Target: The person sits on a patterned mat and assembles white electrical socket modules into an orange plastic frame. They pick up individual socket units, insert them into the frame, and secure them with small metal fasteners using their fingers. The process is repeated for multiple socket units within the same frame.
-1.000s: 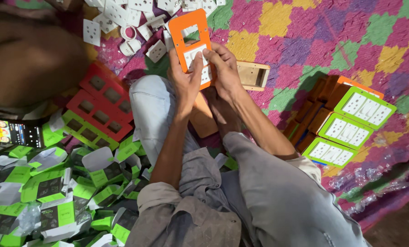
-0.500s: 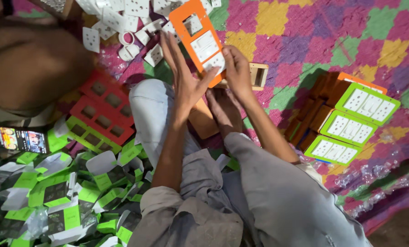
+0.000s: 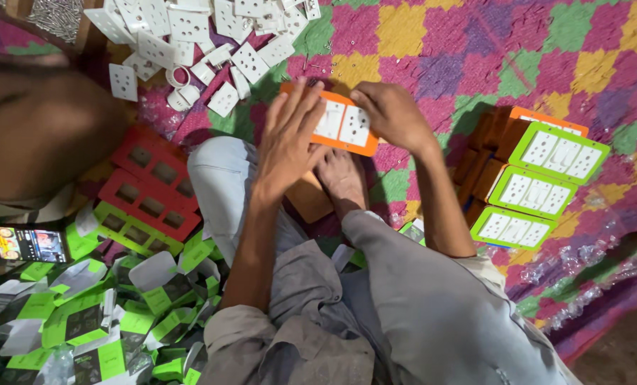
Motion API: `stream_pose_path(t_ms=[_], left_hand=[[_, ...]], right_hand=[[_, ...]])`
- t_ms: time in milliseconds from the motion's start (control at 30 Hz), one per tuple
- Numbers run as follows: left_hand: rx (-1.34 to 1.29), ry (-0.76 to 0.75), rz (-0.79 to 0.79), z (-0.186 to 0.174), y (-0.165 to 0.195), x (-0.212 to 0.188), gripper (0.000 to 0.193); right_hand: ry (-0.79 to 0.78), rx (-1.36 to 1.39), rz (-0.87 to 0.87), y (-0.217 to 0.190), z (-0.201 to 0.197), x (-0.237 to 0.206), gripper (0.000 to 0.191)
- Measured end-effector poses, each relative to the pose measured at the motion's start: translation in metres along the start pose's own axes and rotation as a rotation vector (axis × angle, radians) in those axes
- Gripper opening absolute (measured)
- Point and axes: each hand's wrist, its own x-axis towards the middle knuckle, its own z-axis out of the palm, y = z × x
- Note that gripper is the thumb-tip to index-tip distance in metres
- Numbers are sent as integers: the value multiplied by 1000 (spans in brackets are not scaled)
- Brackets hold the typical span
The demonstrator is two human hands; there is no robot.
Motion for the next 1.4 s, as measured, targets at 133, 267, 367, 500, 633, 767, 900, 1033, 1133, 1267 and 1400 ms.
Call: stream_pose_path(t_ms=[133, 267, 367, 500, 633, 767, 900, 1033, 1133, 1267, 1400], left_hand=[[-157, 51, 108, 8, 11, 3, 80], [-232, 44, 95, 19, 12, 1, 84], [-288, 126, -25, 28, 5, -10, 81], [-371, 340, -275, 42, -13, -11, 67], [-1174, 614, -441, 50, -21, -6, 70], [-1645, 538, -584, 43, -22, -13, 98], [-1877, 513, -511, 37, -23, -7, 98], [-1879, 536, -593, 39, -17, -5, 95], [-1934, 513, -552, 42, -14, -5, 91], [-1986, 546, -569, 49, -12, -5, 85], [-1950, 520, -565, 53, -12, -5, 82]], right_hand=[[-164, 203, 82, 33, -17, -10, 36], [-141, 467, 228, 55, -13, -4, 51], [135, 653, 278, 62, -2, 15, 50], [416, 92, -68, 67, 14, 41, 20], [399, -214, -238, 63, 42, 38, 17], [399, -205, -197, 57, 60, 37, 21], [390, -230, -103, 54, 64, 43, 18], [431, -190, -190, 58, 59, 41, 13], [420, -145, -249, 61, 54, 37, 16], [484, 244, -200, 56, 57, 22, 11], [466, 763, 4, 40, 67, 5, 10]])
